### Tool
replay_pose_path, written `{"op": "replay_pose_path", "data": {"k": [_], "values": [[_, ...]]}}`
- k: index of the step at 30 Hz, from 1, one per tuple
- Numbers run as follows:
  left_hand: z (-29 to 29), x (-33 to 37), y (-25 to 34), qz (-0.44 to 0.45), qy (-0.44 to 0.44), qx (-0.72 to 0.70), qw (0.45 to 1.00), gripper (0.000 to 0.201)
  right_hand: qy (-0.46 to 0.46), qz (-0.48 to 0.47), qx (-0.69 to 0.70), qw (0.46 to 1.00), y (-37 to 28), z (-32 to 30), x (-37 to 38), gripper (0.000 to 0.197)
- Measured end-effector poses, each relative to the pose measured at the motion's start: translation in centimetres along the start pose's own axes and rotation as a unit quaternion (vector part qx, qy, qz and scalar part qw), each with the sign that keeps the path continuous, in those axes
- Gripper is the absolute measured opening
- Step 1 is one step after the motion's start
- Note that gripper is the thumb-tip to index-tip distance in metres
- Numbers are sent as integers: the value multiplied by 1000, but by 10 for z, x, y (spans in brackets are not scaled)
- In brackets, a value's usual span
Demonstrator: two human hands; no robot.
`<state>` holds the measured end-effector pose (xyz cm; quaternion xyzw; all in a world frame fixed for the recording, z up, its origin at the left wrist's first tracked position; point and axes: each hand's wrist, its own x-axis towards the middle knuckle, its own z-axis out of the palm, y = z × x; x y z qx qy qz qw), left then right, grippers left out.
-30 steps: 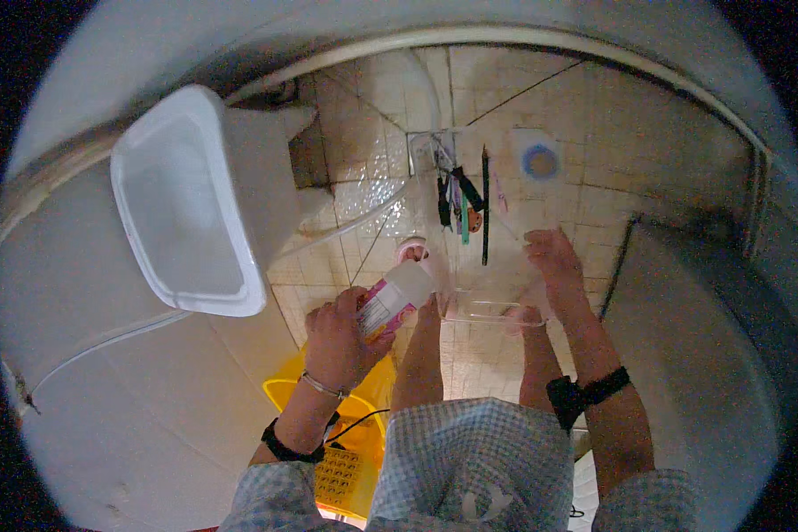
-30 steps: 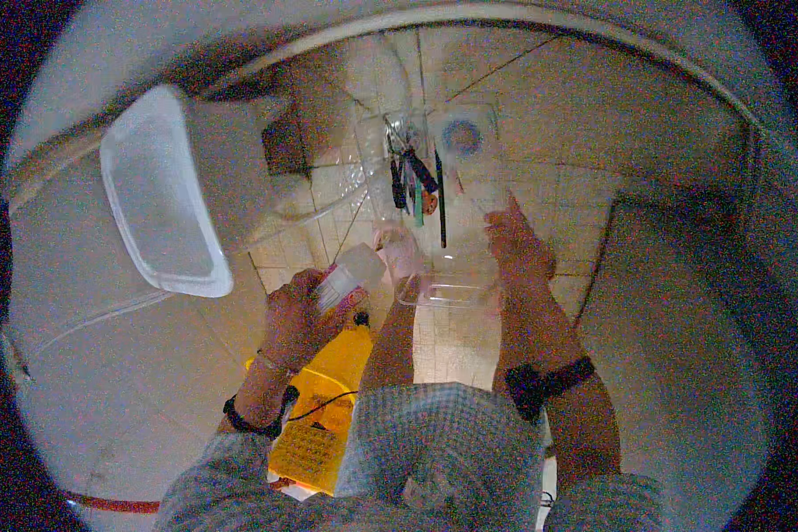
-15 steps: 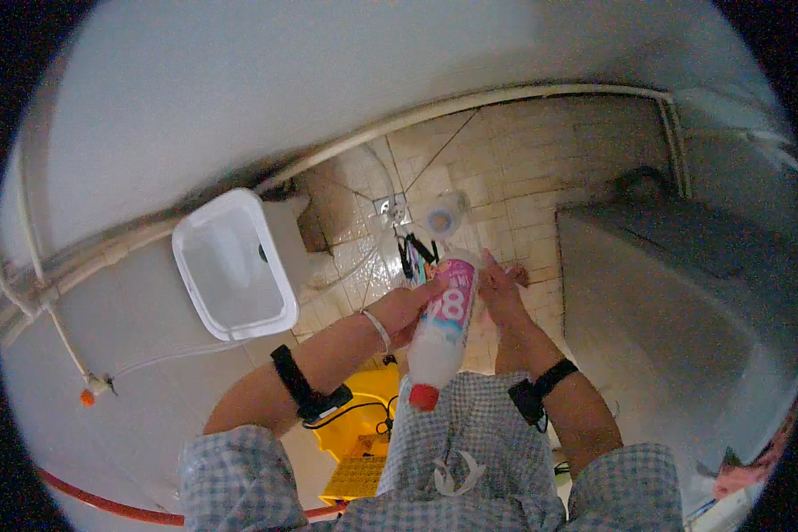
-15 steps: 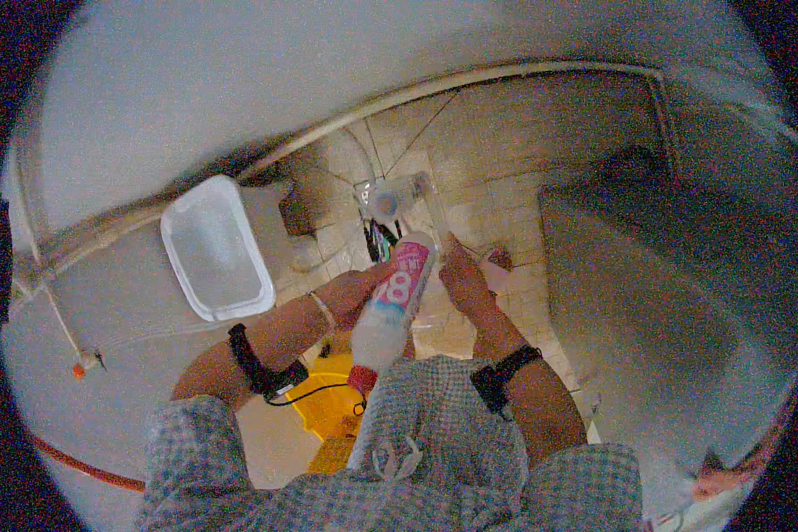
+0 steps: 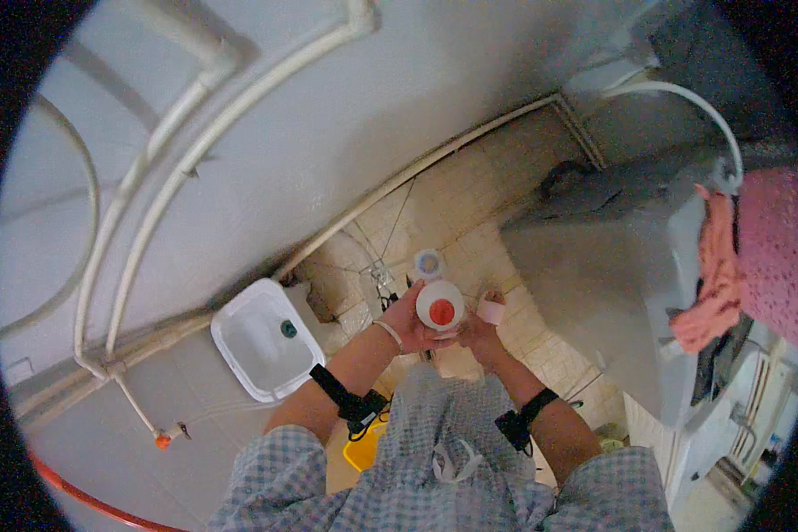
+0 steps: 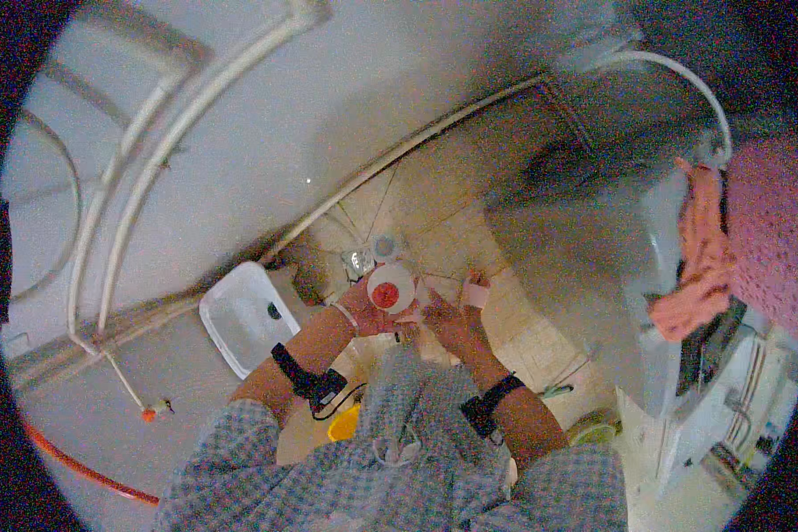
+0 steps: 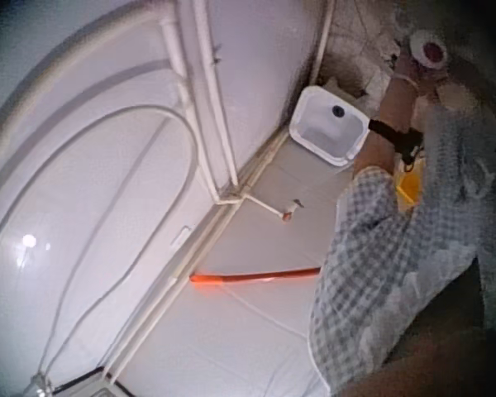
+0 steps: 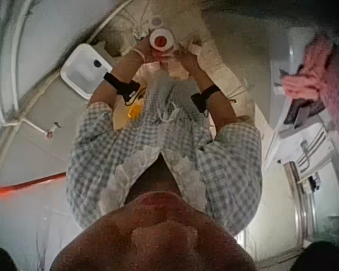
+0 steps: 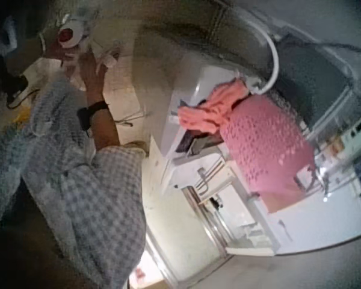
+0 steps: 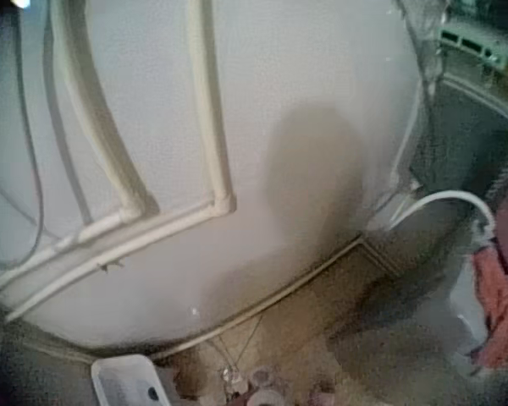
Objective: The person washes a clear plastic tray and a cloth in a basin of water, wipes the tray with the cloth, and then organizes cleaning supplies on top of a washing machine.
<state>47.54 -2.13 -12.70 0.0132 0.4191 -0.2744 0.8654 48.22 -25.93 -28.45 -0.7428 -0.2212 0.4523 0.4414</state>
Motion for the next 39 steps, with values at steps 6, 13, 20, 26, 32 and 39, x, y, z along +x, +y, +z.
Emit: {"op": "replay_pose_path", "data": {"k": [6, 13, 20, 26, 32, 39], "values": [[-25, -11, -2, -79, -163, 0, 983, 56, 42, 105, 237, 965, -62, 14, -18, 54], [32, -40, -24, -65, -199, 97, 973, 63, 99, 152, 295, 938, -177, -20, -71, 60], [74, -51, -56, -68, -135, 218, 964, 52, 184, 95, 76, 975, -148, -40, -112, 64], [92, -45, -93, -110, -138, 248, 953, 52, 164, 83, 140, 973, -129, -57, -161, 66], [117, -47, -128, -146, -198, 271, 931, 54, 184, 127, 181, 958, -147, -85, -201, 54], [163, -69, -176, -59, -71, 368, 925, 66, 211, 131, 150, 957, -165, -107, -245, 30]]}}
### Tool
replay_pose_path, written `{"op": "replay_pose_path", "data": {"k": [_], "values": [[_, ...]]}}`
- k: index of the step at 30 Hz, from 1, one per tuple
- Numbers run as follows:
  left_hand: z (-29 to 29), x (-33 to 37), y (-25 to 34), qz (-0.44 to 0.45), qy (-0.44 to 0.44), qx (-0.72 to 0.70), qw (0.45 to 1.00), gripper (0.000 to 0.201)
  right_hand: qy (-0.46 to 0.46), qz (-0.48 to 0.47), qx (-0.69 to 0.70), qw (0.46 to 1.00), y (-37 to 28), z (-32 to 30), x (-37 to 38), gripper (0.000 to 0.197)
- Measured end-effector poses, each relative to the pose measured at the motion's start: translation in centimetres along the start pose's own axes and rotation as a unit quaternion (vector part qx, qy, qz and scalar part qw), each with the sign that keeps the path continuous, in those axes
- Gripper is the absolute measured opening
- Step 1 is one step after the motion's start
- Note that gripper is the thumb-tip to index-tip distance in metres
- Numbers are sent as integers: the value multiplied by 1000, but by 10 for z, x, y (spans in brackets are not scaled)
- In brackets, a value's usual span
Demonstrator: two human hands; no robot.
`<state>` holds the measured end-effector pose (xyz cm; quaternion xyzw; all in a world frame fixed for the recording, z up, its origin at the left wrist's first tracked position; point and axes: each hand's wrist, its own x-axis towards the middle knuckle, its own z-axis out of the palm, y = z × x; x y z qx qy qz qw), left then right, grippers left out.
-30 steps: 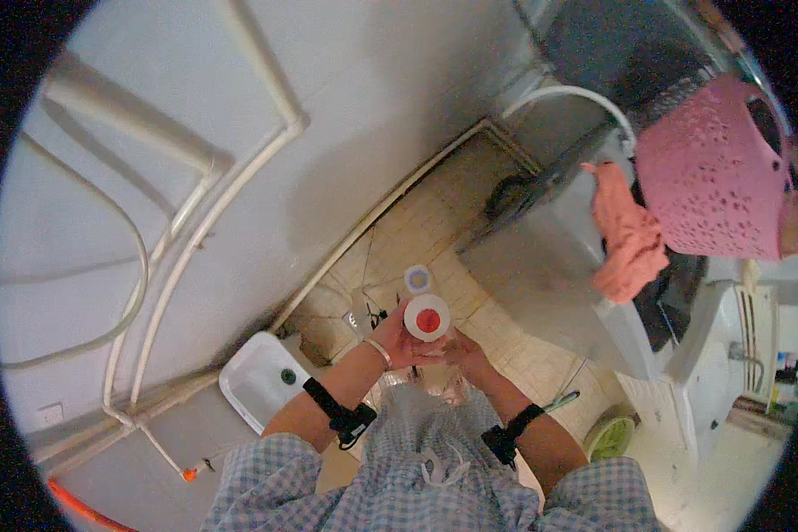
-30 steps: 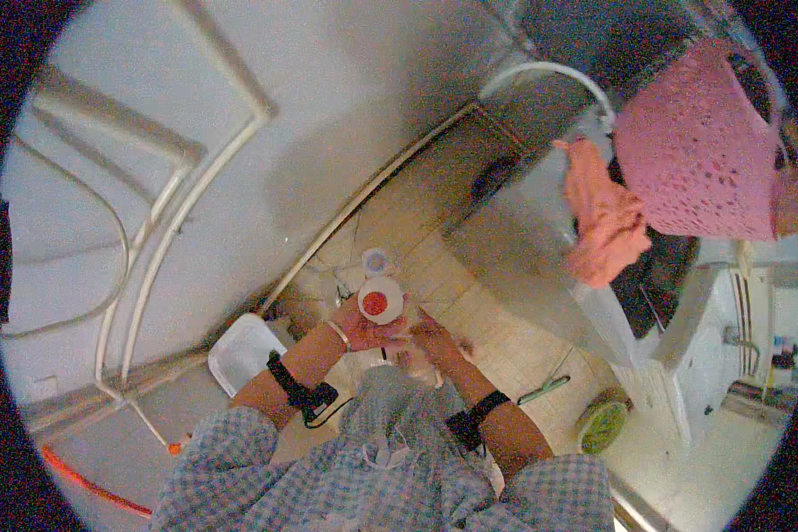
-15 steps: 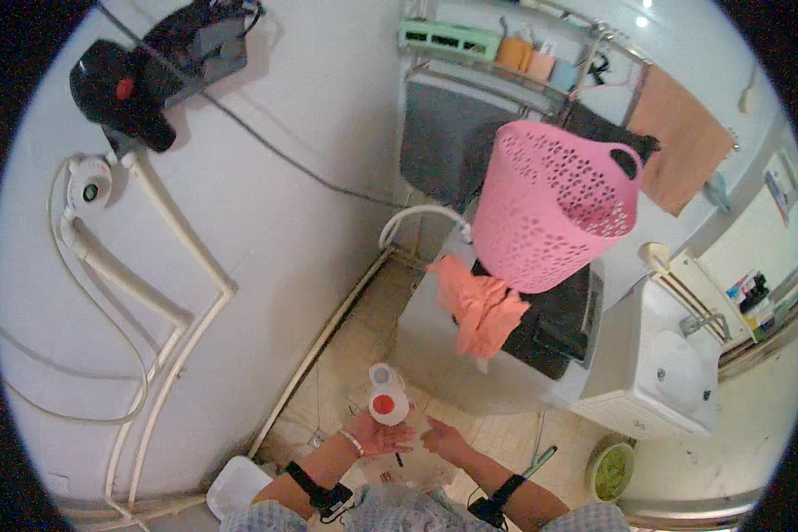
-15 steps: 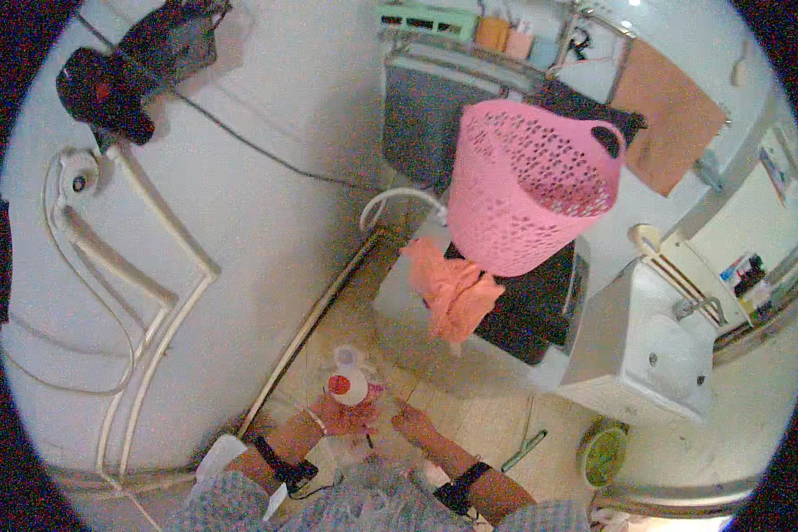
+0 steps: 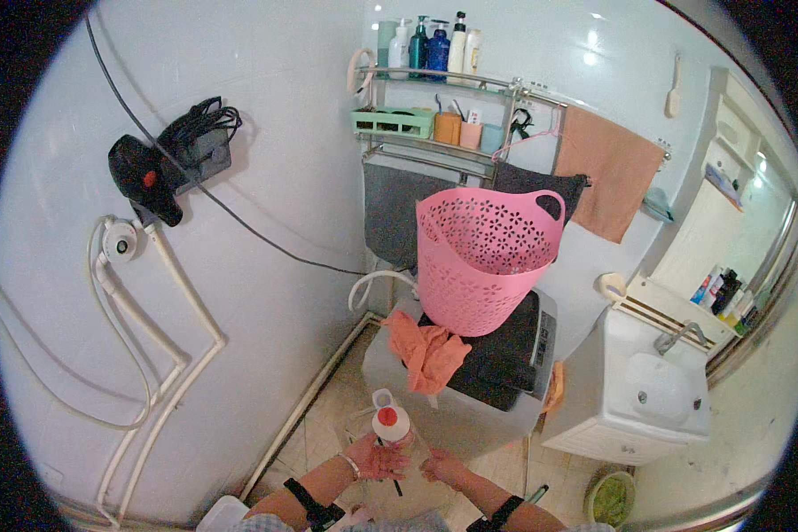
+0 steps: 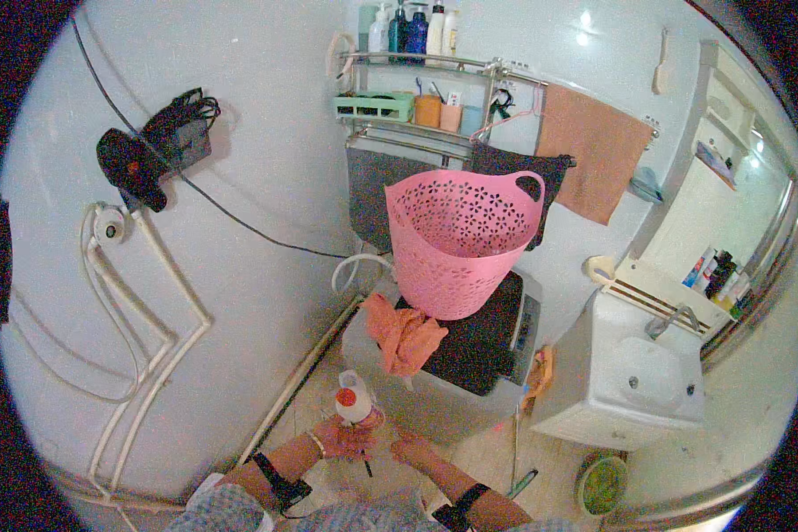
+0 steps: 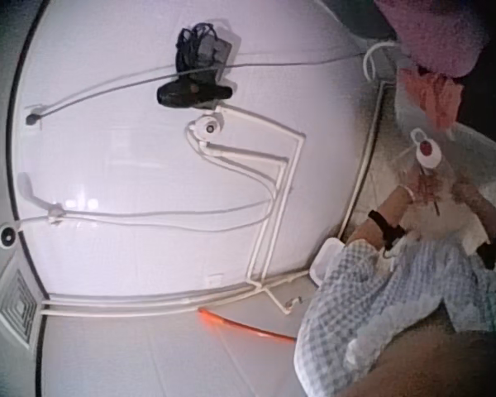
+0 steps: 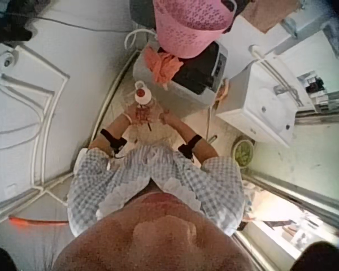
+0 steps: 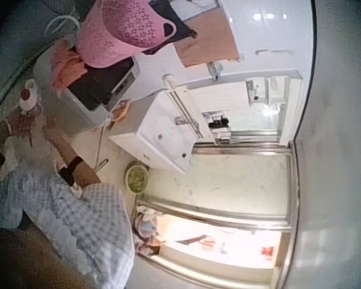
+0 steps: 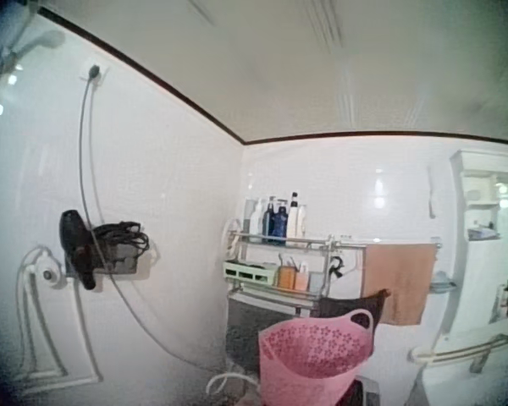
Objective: The person washes a clear plastic tray and a cloth in a basin of water, wipes the tray with the cloth, and then organizes cleaning supplies on top of a washing machine.
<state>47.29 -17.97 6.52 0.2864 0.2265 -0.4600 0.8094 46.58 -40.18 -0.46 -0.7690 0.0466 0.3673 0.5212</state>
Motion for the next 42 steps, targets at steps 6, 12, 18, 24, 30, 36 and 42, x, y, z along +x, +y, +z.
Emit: {"op": "replay_pose_path", "data": {"k": [6, 12, 18, 24, 30, 36, 42], "values": [[20, 22, -1, -32, -75, -26, 996, 72, -72, -78, 58, 993, 64, -47, 26, 28], [12, 13, 9, 4, -54, 48, 997, 57, 11, -49, -71, 996, -4, -49, -14, 21], [82, -9, 10, 151, -17, 140, 979, 32, -60, -102, 27, 993, 120, -117, 31, 15], [66, -4, 17, 329, 118, 146, 925, 21, -1, -118, 43, 992, 48, -116, -58, 13], [34, 44, 18, 488, 237, 331, 772, 15, 47, 36, 130, 990, 23, -137, -104, 16], [47, 66, 7, 337, 211, 371, 839, 21, 51, 9, 152, 987, 51, -159, -112, 22], [39, 85, 1, 224, 121, 346, 903, 27, 15, 20, 113, 993, 36, -168, -136, 23]]}}
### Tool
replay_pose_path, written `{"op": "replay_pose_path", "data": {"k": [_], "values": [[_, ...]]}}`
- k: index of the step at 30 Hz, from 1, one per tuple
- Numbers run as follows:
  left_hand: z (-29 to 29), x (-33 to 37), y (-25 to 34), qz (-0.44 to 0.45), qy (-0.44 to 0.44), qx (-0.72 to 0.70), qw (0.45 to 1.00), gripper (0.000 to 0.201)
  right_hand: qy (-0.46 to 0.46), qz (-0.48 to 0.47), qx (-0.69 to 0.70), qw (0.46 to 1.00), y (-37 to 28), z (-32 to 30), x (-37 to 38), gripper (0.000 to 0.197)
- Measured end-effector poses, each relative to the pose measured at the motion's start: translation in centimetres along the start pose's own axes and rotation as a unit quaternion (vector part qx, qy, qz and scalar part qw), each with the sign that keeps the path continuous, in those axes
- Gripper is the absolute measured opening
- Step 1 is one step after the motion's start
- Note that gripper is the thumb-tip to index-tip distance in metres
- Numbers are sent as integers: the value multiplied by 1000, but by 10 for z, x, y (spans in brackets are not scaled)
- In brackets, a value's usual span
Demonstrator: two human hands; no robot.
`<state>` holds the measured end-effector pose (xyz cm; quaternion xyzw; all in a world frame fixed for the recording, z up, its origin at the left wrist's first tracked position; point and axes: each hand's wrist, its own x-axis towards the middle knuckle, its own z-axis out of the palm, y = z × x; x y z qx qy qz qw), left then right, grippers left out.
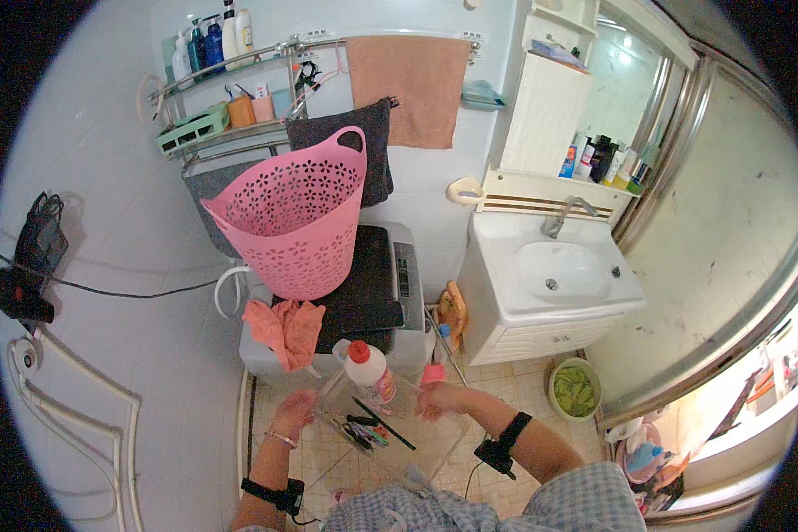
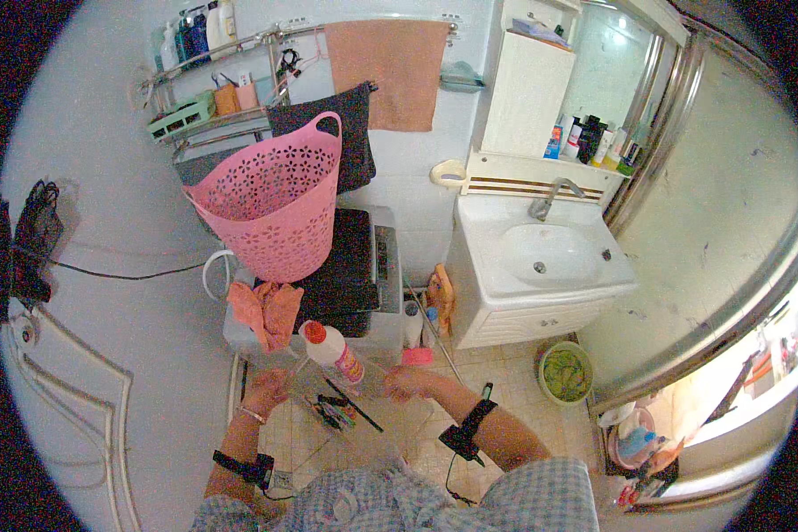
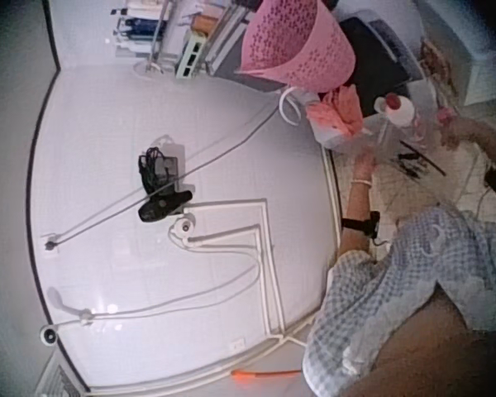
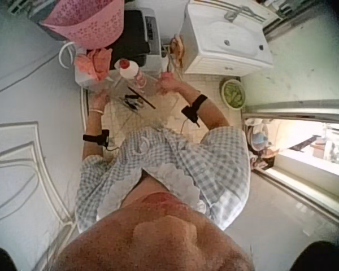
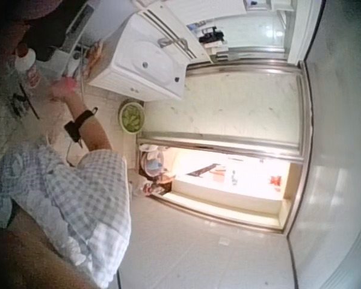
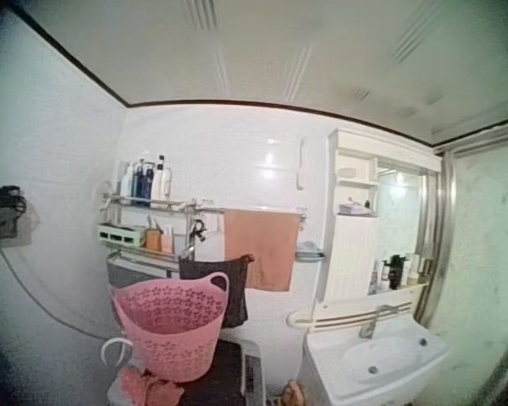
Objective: The person washes a clear plastic tray and a cloth in a basin of water, wipes the tray with the cloth, and then organizes cleaning supplies on top of a washing machine.
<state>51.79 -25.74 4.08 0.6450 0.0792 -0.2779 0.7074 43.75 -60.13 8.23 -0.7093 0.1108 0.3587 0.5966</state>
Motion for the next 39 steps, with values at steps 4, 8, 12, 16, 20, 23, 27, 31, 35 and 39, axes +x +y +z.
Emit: {"op": "replay_pose_path", "data": {"k": [4, 8, 12, 16, 20, 23, 27, 31, 35, 39], "values": [[-5, -5, 8, -70, -100, -59, 991, 31, -24, 2, 3, 1000, -7, -1, -4, 25], [12, -32, 31, -55, -96, 91, 990, 36, -38, 10, -74, 996, -14, -1, -4, 21], [8, -46, 35, -73, -140, 115, 981, 39, -71, -60, -152, 984, -4, -1, 4, 22], [-4, -50, 22, -110, -150, 123, 975, 43, -125, 3, -127, 984, -13, 7, 11, 32], [-11, -64, 22, -122, -197, 65, 971, 51, -148, 7, -115, 982, -17, 17, 21, 46], [-13, -74, 27, -132, -189, 35, 972, 45, -164, 38, -102, 980, -30, 25, 22, 56], [-22, -82, 23, -130, -162, 51, 977, 48, -205, 32, -142, 968, -29, 35, 39, 61], [-22, -92, 28, -140, -109, 70, 982, 50, -264, 33, -151, 952, -41, 49, 46, 58], [-41, -94, 16, -116, -102, 8, 988, 51, -264, 29, -148, 953, -44, 58, 61, 54], [-48, -93, 8, -95, -75, 3, 993, 48, -252, -147, -319, 902, -29, 50, 89, 44]]}}
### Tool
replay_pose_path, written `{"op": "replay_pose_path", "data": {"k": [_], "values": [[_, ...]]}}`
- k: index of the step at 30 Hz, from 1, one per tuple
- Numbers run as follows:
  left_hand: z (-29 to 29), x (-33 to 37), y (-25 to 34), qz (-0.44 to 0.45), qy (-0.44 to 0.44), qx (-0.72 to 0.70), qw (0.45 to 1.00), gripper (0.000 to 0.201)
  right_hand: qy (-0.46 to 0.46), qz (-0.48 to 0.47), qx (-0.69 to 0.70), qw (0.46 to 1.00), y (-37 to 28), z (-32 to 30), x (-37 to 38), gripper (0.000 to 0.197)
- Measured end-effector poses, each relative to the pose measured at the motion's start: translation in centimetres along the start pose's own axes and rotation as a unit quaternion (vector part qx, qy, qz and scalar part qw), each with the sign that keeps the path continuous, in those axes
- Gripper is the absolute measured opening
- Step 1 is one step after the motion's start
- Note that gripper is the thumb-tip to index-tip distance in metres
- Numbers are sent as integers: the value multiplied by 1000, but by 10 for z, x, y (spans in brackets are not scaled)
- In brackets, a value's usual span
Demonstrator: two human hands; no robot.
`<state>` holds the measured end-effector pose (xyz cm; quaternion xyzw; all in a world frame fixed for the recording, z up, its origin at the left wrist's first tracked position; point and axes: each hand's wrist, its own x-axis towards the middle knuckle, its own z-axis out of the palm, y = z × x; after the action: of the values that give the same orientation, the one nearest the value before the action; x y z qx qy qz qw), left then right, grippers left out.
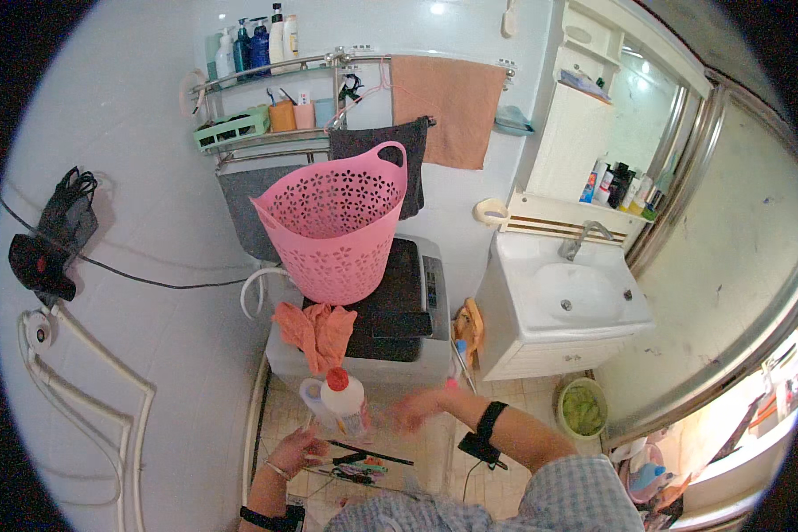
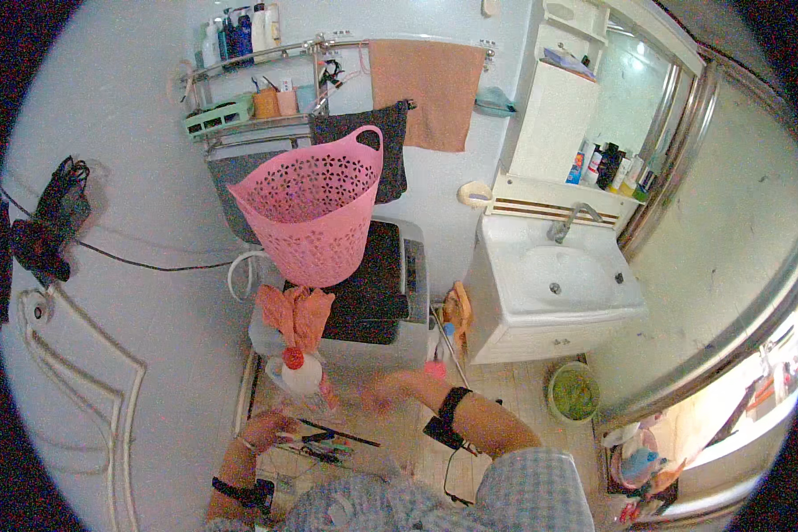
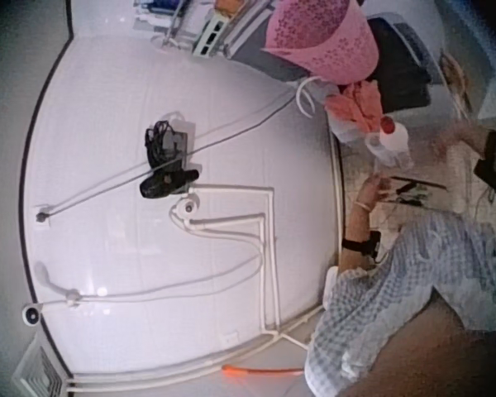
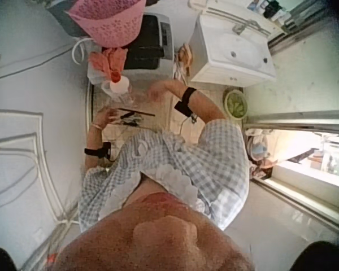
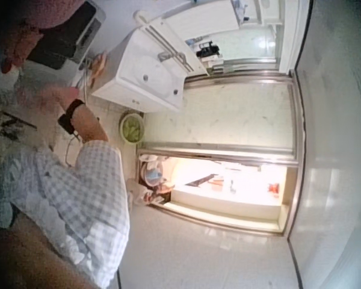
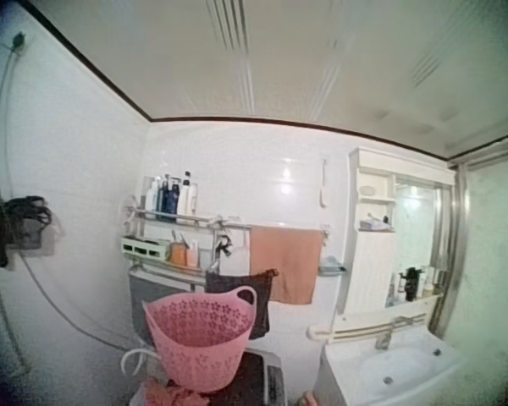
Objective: The person washes a clear plastic tray and a cloth in a basin of water, wipes the tray with the cloth, and then organizes cleaning supplies on top of a washing machine.
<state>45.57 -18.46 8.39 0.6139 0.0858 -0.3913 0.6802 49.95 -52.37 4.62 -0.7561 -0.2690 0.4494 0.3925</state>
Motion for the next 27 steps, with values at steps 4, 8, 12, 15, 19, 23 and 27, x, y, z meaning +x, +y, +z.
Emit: {"op": "replay_pose_path", "data": {"k": [4, 8, 12, 15, 19, 23, 27], "values": [[2, -9, 6, -9, 10, 6, 1000, 46, -34, 115, 235, 965, -9, -5, 9, 33], [-1, -18, 9, -3, 72, -9, 997, 46, 10, 110, 191, 975, -69, -22, -3, 31], [-7, -16, 7, 63, 73, 2, 995, 43, 61, 96, 120, 986, -87, -32, -12, 38], [-24, -23, 9, 36, 54, -73, 995, 44, 151, 132, -79, 977, -128, -36, -25, 41], [-31, -18, 12, 41, 69, -99, 992, 45, 248, 74, -35, 965, -110, -44, -32, 49], [-41, -27, 15, 58, 104, -103, 987, 50, 323, 84, 14, 943, -123, -39, -41, 56], [-59, -34, 15, 50, 102, -92, 989, 47, 370, 133, -1, 919, -137, -24, -37, 65]]}}
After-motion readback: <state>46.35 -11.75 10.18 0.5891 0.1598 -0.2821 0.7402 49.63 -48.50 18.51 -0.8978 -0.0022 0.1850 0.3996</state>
